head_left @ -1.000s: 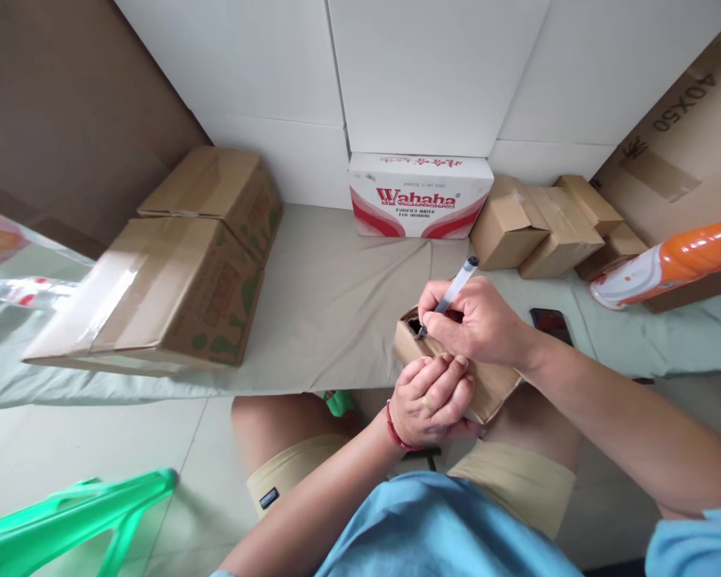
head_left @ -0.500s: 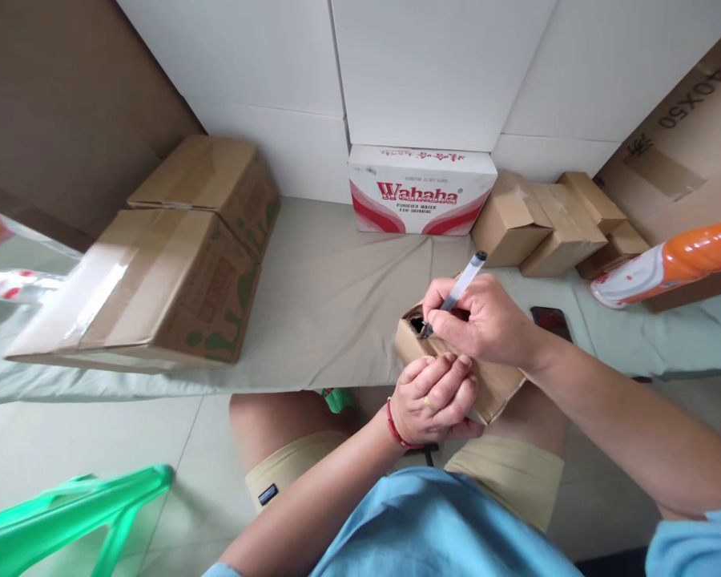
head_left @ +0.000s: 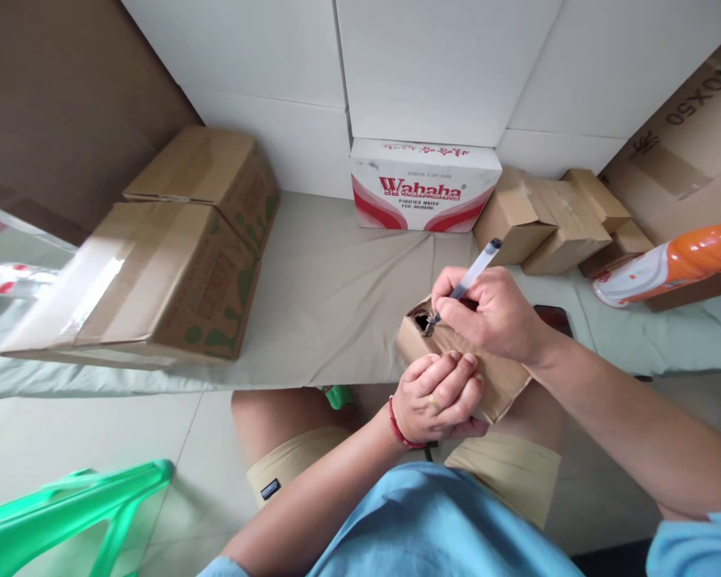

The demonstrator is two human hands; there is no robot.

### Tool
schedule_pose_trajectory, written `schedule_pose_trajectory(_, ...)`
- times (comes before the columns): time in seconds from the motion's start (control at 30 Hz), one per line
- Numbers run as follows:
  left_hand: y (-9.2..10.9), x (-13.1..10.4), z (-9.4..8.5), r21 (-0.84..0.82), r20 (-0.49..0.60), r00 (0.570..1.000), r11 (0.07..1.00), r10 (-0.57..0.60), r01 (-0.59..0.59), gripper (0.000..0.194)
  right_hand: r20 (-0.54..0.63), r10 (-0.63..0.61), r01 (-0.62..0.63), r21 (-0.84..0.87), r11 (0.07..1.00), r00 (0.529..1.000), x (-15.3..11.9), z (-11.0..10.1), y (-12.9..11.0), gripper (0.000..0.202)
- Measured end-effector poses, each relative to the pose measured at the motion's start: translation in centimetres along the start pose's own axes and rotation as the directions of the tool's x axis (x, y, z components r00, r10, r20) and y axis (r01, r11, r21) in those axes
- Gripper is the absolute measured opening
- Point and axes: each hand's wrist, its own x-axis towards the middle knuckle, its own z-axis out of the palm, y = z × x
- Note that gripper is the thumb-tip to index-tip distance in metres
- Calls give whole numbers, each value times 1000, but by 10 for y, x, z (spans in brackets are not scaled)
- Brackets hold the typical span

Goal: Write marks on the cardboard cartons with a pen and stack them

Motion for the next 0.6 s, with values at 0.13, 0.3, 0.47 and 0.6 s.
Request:
schedule_pose_trajectory(0.13,0,0,-1,-3,7,1000,1000,5,-5,37,-70,33,-31,25,999,997,1,1,2,17)
schedule_pose_trajectory(0.3,-1,-1,-1,-1,23,1000,1000,18,-18,37,-107,36,-37,-2,999,994,2,2,4,19)
schedule_pose_trajectory(0.47,-1,0,-2,9,19,1000,1000,20,-20,40,-90,24,-26,-14,1000,996,1,3,4,18)
schedule_pose_trajectory(0.6,-1,1,-2,20,18,1000,1000,16,-17,40,-82,17,-18,-7,1000,997,1,3,2,17)
